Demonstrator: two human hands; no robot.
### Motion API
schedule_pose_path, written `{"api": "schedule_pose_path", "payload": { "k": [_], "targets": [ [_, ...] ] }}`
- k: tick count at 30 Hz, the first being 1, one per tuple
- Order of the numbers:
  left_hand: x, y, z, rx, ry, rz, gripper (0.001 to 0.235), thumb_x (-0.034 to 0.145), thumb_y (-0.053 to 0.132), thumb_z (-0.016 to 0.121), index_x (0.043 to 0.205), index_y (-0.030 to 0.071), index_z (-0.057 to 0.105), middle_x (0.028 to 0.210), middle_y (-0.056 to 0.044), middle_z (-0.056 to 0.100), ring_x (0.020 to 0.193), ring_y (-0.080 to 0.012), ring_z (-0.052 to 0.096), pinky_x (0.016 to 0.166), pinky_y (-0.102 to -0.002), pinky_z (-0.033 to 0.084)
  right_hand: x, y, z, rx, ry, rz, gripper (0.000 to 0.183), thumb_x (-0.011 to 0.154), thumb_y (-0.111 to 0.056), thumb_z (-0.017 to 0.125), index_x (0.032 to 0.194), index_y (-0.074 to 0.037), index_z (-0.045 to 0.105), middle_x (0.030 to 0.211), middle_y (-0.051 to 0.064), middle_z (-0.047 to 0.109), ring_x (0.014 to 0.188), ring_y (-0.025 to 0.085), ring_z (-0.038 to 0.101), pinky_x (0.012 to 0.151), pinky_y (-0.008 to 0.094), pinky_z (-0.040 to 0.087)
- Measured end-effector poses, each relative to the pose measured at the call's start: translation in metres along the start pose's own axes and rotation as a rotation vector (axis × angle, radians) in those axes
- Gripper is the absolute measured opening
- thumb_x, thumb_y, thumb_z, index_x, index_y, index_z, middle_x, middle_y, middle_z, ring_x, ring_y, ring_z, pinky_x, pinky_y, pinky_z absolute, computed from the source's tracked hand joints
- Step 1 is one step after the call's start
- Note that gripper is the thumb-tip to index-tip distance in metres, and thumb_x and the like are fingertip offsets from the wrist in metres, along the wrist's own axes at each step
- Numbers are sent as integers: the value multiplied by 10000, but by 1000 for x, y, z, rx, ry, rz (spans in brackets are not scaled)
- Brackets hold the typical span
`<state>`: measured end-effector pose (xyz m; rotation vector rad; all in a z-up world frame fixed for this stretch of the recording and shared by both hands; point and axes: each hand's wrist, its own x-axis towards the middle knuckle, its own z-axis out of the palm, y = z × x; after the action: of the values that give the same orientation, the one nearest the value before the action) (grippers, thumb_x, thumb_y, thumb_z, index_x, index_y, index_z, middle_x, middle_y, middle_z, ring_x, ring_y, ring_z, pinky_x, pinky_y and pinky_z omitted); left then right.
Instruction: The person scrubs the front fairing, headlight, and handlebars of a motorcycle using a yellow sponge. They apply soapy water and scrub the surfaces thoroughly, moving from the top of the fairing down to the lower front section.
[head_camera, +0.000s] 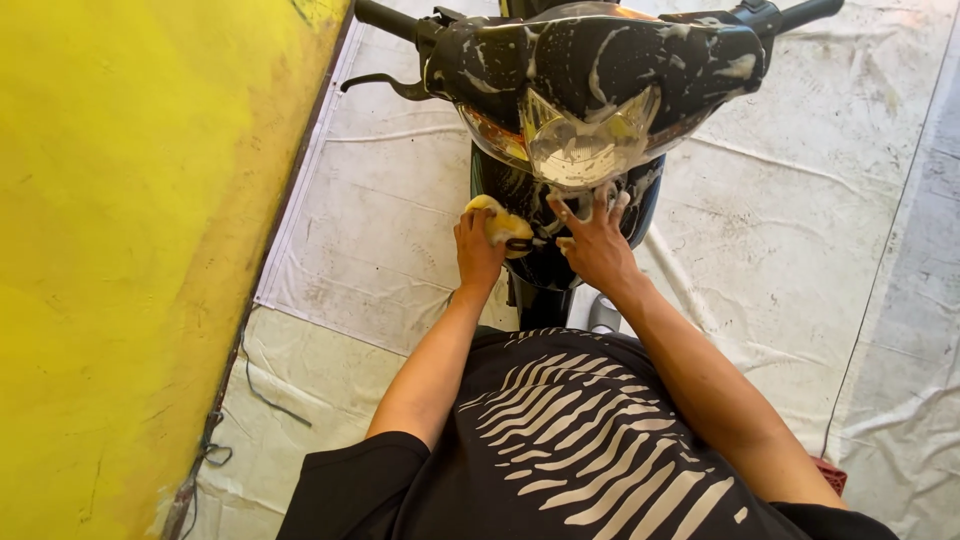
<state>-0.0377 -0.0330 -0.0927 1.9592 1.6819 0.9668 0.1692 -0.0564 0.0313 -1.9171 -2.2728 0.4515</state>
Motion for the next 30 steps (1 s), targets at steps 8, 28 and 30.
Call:
{"api": "schedule_pose_path", "payload": {
  "k": [8,28,30],
  "targets": [
    [-27,23,12,-77,-5,-311,490,692,51,812,1131,80,599,1068,-162,563,988,-434,604,878,-469,465,-23,-5,11,-65,107,-71,594,955,-225,651,1526,-267,490,1569,409,214,1309,745,315,1118,731,284],
    [-25,-3,24,-176,-197,-729,417,815,249,789,1190,128,651,1106,-136,686,1106,-378,689,932,-501,545,-30,91,83,248,29,272,397,890,-355,704,1220,-136,670,1092,155,723,1076,410,680,922,534,536],
    [-8,6,5,-163,-134,-684,425,827,278,755,1192,93,641,1134,-195,686,1142,-438,663,969,-554,520,-33,89,75,321,16,286,423,864,-320,727,1226,-103,691,1093,171,735,1075,423,690,910,532,544]
  ]
}}
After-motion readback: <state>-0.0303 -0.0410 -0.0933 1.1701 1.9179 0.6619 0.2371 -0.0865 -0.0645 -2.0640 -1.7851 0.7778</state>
